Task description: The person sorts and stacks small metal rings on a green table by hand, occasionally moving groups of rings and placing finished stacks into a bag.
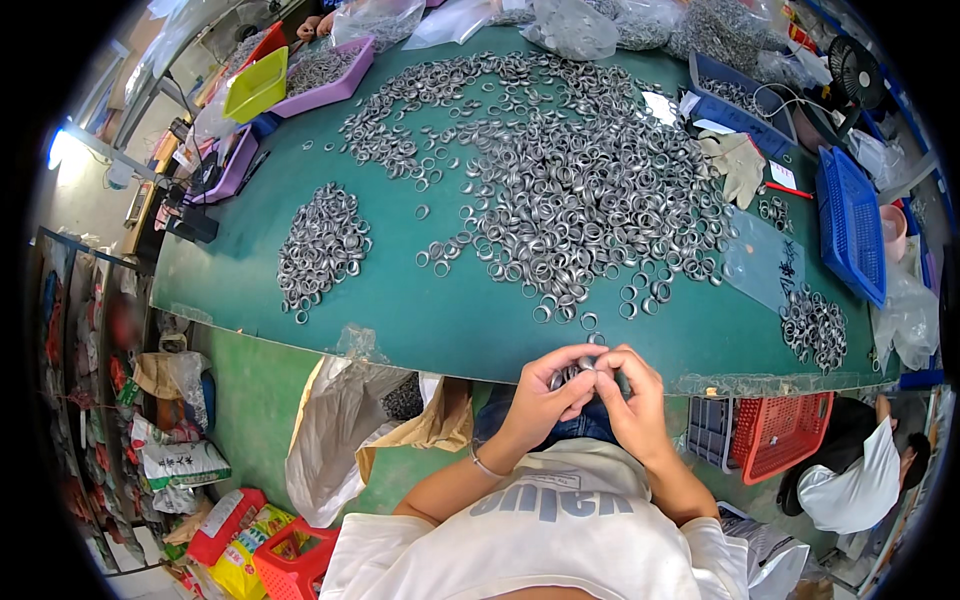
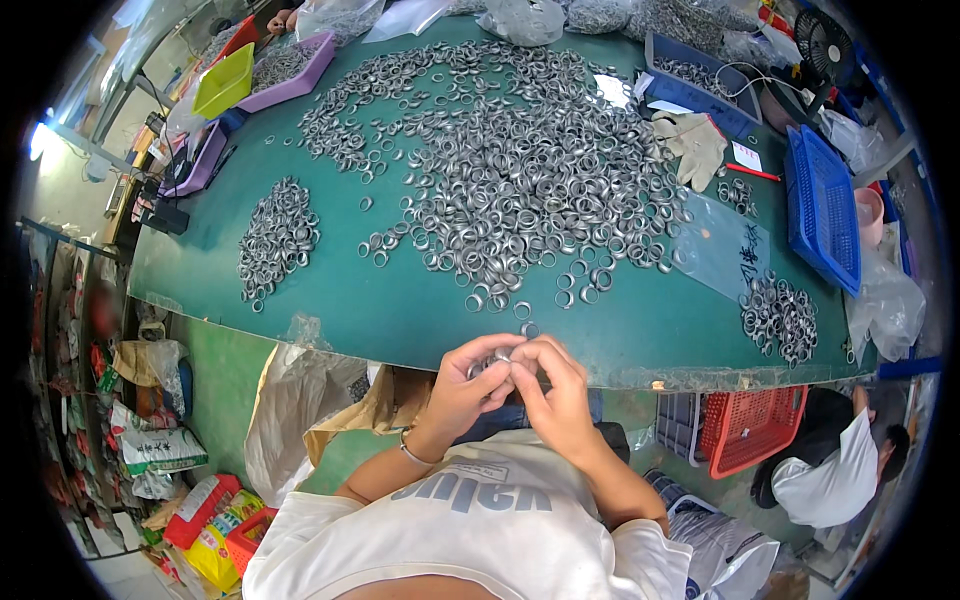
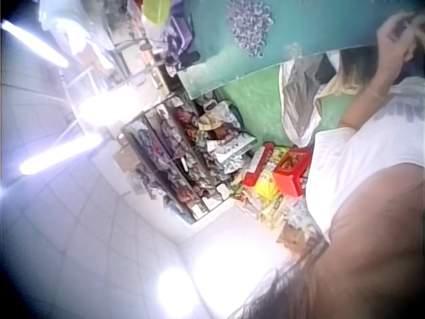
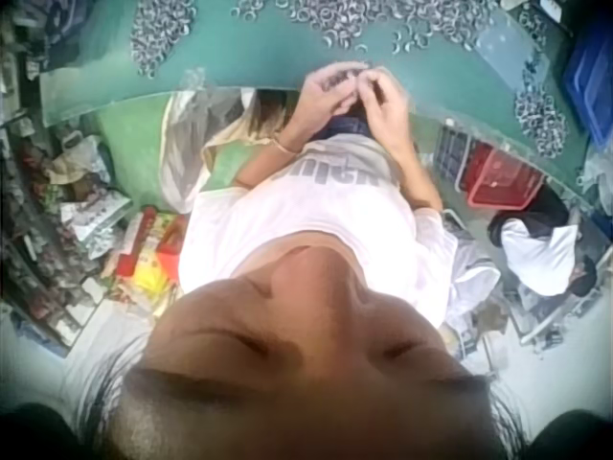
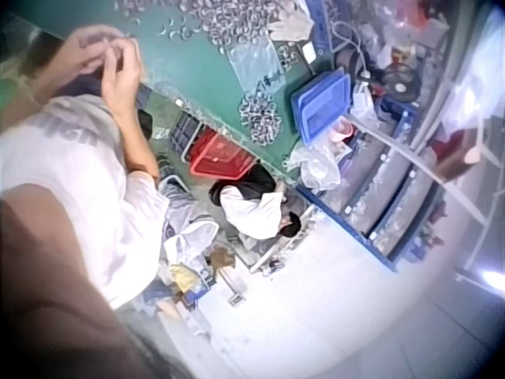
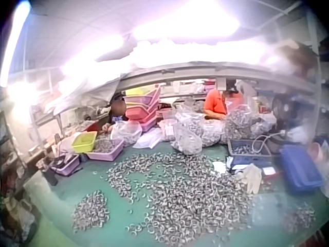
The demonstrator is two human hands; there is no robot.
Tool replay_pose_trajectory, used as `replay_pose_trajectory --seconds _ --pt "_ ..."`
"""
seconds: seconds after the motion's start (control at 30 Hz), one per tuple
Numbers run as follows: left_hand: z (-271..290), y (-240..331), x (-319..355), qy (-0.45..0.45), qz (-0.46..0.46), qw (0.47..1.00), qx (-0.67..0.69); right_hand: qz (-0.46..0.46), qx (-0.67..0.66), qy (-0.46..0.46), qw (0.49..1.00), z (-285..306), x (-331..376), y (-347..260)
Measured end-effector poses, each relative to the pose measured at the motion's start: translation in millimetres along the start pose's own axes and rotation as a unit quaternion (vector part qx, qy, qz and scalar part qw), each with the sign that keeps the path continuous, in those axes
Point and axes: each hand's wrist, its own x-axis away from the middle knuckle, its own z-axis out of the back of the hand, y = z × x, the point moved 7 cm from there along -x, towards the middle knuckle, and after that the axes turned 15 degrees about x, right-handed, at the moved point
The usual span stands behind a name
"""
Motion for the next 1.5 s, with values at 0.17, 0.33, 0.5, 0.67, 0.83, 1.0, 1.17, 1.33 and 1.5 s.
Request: replay_pose_trajectory --seconds 0.17,0.33,0.5,0.67,0.83,1.0,1.17,1.33,1.5 --pt "25 -8 -3 0.084 0.008 0.996 -0.002 -0.126 -0.041 0.02 0.991 -7 5 26" --pt "30 -2 0 0.093 0.035 0.991 0.091 0.055 0.285 0.092 0.953 7 -18 11" --pt "24 -4 -2 0.117 0.047 0.983 0.135 0.092 0.369 0.083 0.921 -9 -18 16" --pt "36 -9 -1 0.094 0.041 0.99 0.099 -0.022 0.155 0.082 0.984 -2 -18 40" --pt "27 -4 -2 0.069 -0.016 0.997 0.014 -0.146 -0.188 0.002 0.971 -19 -6 50" --pt "23 -2 -2 0.051 -0.048 0.997 -0.026 -0.189 -0.238 -0.018 0.953 -26 -1 48" --pt "21 -4 -3 0.05 -0.014 0.998 0.047 -0.167 -0.178 0.032 0.969 -22 1 42" --pt "26 -7 -2 0.038 -0.019 0.997 0.07 0.165 0.204 0.08 0.962 -9 -4 -18" --pt "25 -6 -5 0.054 0.011 0.989 0.134 0.078 0.113 0.134 0.981 4 -16 2"
